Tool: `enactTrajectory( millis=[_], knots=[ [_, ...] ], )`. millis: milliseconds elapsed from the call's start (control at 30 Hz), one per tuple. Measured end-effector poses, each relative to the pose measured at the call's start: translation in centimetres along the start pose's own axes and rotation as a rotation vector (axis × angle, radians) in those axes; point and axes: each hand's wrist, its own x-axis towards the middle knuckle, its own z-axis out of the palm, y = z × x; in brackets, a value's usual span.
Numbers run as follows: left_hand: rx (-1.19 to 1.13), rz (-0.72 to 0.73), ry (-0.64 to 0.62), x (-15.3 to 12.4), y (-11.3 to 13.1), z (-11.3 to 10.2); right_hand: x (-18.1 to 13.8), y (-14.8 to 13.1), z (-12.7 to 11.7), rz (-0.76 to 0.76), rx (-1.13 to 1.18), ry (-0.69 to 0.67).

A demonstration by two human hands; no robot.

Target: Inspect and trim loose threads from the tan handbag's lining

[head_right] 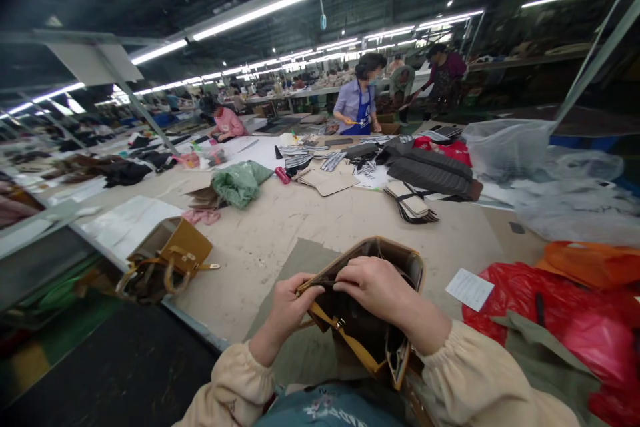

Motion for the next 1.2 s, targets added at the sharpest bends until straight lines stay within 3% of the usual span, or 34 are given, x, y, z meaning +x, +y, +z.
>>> enactTrajectory(
  millis=[233,500,800,1000,1200],
  knots=[
    [0.005,0.143,-0.011,0.0,-0.1,0.2,-0.3,0.5,-0.3,0.036,0.054,0.012],
    [0.098,0.145,-0.063,-0.2,-0.3,0.1,-0.2,0.6,-0.7,0.074,0.052,0.071],
    [0.328,0.048,-0.21,-0.3,1.2,0.0,-1.3,0.6,-0.9,0.009,0.031,0.005],
    [0.207,0.068,-0.425,-0.8,2.1,-1.4,-3.2,-1.3,-1.6,0.037,0.082,-0.034],
    [-0.092,-0.132,-0.601,-0.5,-0.1,-1.1,-4.0,-2.4,-0.4,0.221,0.025,0.032]
  ],
)
